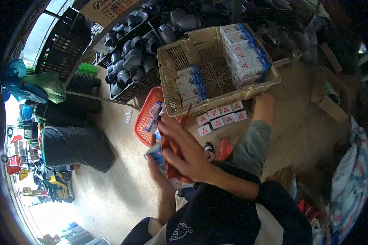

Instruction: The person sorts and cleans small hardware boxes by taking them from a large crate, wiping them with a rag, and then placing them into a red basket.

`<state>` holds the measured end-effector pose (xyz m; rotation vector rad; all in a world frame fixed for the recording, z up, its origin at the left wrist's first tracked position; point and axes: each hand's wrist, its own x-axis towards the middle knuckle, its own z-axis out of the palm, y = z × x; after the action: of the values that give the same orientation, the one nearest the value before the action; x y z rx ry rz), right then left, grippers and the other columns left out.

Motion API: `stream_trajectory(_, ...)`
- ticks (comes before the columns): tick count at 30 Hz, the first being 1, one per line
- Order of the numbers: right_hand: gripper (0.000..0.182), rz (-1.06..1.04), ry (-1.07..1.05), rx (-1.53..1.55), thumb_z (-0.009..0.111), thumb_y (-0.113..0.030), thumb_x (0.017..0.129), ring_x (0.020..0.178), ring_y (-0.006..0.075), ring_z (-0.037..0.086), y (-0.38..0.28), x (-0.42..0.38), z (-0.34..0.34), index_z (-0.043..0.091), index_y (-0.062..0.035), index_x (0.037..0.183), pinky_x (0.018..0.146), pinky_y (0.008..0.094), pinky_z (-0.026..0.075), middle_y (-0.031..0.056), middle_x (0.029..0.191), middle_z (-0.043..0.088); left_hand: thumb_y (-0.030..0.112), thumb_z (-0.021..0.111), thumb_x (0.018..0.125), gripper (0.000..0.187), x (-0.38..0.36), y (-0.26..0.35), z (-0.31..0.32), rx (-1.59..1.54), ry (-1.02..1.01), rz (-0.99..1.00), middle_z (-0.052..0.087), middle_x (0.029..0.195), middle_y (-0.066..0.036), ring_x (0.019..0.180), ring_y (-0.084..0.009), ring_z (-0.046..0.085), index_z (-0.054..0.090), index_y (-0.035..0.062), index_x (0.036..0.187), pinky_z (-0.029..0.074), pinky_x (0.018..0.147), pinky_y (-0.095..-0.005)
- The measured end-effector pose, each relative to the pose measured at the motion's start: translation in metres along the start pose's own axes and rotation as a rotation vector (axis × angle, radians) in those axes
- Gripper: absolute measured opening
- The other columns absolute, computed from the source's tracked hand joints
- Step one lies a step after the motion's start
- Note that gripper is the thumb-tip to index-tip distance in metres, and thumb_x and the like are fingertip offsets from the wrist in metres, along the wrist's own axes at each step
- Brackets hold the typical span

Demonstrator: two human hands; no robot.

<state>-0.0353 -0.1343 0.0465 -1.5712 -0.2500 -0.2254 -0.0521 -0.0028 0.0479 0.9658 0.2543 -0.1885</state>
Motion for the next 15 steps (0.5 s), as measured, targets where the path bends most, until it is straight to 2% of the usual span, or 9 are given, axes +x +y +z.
stream_trajectory(2,0.059,-0.072,-0.097,-0.116,0.073,-0.021,0.09,0.149,0.0394,0.032,-0.006,-0.015,0.001,0.051,-0.0083,0.143,0.12,0.0505,0.027,0.0201,0.158,0.037,0.047,0.04,0.107,0.066,0.01,0.011,0.005,-0.099,0.002,-0.015,0.047,0.151,-0.015,0.138,-0.027,0.048,0.03,0.0031,0.157,0.038,0.116,-0.042)
stream_trajectory(5,0.056,-0.078,-0.103,-0.088,0.072,-0.019,0.091,0.149,0.039,0.031,0.008,-0.021,-0.002,0.052,-0.0087,0.142,0.12,0.0513,0.027,0.0192,0.158,0.038,0.044,0.044,0.107,0.066,0.008,-0.004,-0.027,-0.036,-0.034,-0.152,0.047,0.151,-0.014,0.139,-0.0261,0.047,0.029,0.0033,0.157,0.037,0.116,-0.0415)
stream_trajectory(6,0.057,-0.097,-0.084,-0.162,0.07,-0.017,0.092,0.15,0.0381,0.03,0.007,-0.012,-0.007,0.05,-0.0078,0.145,0.12,0.0503,0.027,0.0182,0.158,0.038,0.042,0.049,0.106,0.067,0.004,-0.014,-0.032,0.085,-0.037,-0.135,0.047,0.151,-0.014,0.137,-0.0252,0.048,0.029,0.0028,0.156,0.038,0.115,-0.0405)
stream_trajectory(7,0.057,-0.092,-0.067,-0.134,0.069,-0.016,0.093,0.15,0.0378,0.031,0.006,-0.004,-0.009,0.05,-0.0076,0.146,0.12,0.0498,0.028,0.018,0.158,0.038,0.04,0.052,0.105,0.067,-0.005,-0.006,-0.015,0.13,-0.092,-0.145,0.046,0.151,-0.015,0.136,-0.0245,0.049,0.03,0.002,0.156,0.039,0.115,-0.0393)
stream_trajectory(9,0.058,-0.074,-0.033,-0.071,0.068,-0.014,0.094,0.15,0.0371,0.032,-0.002,0.005,-0.006,0.048,-0.0071,0.148,0.12,0.0488,0.029,0.0176,0.158,0.039,0.04,0.053,0.105,0.064,-0.006,-0.016,-0.026,0.114,-0.007,-0.162,0.049,0.148,-0.015,0.134,-0.0237,0.052,0.035,0.0017,0.153,0.04,0.114,-0.0391)
stream_trajectory(10,0.06,-0.107,-0.074,-0.19,0.066,-0.013,0.094,0.148,0.035,0.035,-0.009,0.004,-0.003,0.046,-0.0069,0.15,0.119,0.0475,0.032,0.0178,0.157,0.039,0.042,0.052,0.105,0.063,-0.003,-0.013,-0.028,0.091,0.004,-0.145,0.051,0.146,-0.015,0.132,-0.0235,0.053,0.037,0.0018,0.152,0.041,0.112,-0.0389)
stream_trajectory(12,0.06,-0.153,-0.198,-0.201,0.067,-0.012,0.093,0.147,0.0338,0.037,-0.017,-0.003,-0.006,0.047,-0.0071,0.149,0.118,0.0468,0.034,0.0177,0.158,0.038,0.044,0.05,0.105,0.061,0.011,0.001,-0.019,0.036,0.02,-0.107,0.054,0.142,-0.014,0.129,-0.023,0.055,0.042,0.0021,0.148,0.043,0.11,-0.0385)
stream_trajectory(13,0.061,-0.174,-0.262,-0.206,0.067,-0.012,0.092,0.147,0.0332,0.037,-0.019,-0.007,-0.007,0.047,-0.0072,0.149,0.117,0.0465,0.034,0.0176,0.158,0.038,0.052,0.046,0.105,0.06,0.013,0.009,-0.009,0.104,0.041,-0.028,0.063,0.13,-0.013,0.118,-0.0238,0.062,0.052,0.0032,0.139,0.05,0.101,-0.0383)
stream_trajectory(15,0.062,-0.236,-0.254,-0.228,0.071,-0.014,0.089,0.139,0.0322,0.049,-0.012,-0.011,-0.005,0.05,-0.0074,0.147,0.112,0.0449,0.042,0.0171,0.153,0.045,0.058,0.042,0.104,0.062,0.027,0.017,-0.016,-0.352,-0.12,-0.157,0.067,0.12,-0.014,0.108,-0.0253,0.067,0.058,0.0052,0.132,0.054,0.095,-0.0382)
